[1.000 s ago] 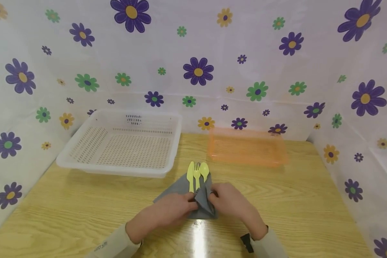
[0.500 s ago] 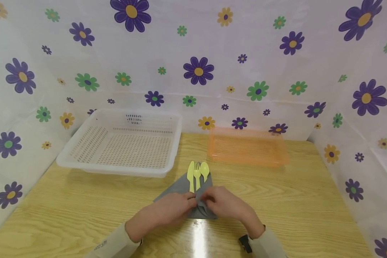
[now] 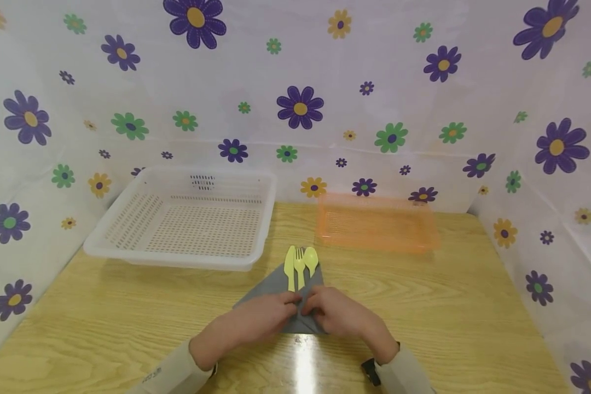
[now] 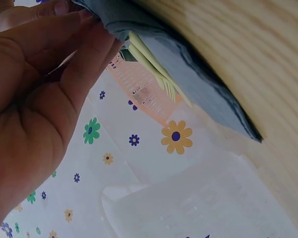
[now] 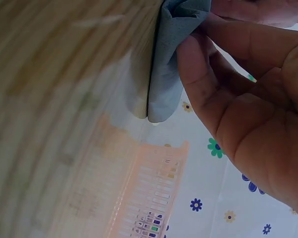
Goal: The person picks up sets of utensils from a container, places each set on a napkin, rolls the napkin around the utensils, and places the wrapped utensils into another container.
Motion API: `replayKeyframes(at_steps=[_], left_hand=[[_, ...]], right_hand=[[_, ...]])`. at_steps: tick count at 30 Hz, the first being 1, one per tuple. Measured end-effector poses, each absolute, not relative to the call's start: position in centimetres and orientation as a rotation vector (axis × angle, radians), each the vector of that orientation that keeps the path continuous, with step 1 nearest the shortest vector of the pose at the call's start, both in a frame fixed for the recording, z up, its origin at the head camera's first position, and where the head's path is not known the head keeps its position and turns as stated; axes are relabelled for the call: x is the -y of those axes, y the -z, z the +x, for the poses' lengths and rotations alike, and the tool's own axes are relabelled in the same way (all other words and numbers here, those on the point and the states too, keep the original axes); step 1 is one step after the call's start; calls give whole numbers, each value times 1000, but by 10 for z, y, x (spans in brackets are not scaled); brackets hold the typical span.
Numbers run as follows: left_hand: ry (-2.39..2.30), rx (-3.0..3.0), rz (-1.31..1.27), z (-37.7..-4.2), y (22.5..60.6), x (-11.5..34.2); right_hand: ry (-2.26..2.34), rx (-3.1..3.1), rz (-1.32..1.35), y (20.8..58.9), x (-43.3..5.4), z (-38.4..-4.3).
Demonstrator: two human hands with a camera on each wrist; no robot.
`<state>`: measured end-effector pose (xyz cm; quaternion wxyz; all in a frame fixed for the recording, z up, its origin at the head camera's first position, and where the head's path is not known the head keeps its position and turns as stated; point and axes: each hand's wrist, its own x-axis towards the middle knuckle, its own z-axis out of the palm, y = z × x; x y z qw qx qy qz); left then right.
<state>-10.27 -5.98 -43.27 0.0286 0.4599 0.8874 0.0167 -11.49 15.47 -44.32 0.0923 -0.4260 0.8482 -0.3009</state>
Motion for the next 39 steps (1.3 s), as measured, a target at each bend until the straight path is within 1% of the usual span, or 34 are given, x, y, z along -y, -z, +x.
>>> replayKeyframes(at_steps=[7, 14, 17, 22, 27, 39], left_hand=[[105, -2781, 1477, -101, 431, 59], [157, -2809, 1397, -97, 431, 59], [188, -2797, 1379, -96, 431, 59], [226, -2784, 1416, -94, 430, 59], [224, -2795, 1448, -93, 431, 59], [175, -2784, 1396, -94, 431, 58]], right_hand=[[720, -2712, -1217, 440, -151, -112], [574, -2747, -1183, 439, -149, -107], [544, -2767, -1223, 439, -149, -107], [537, -2777, -1264, 439, -149, -106], [540, -2767, -1249, 439, -148, -105], [510, -2767, -1208, 440, -145, -105]])
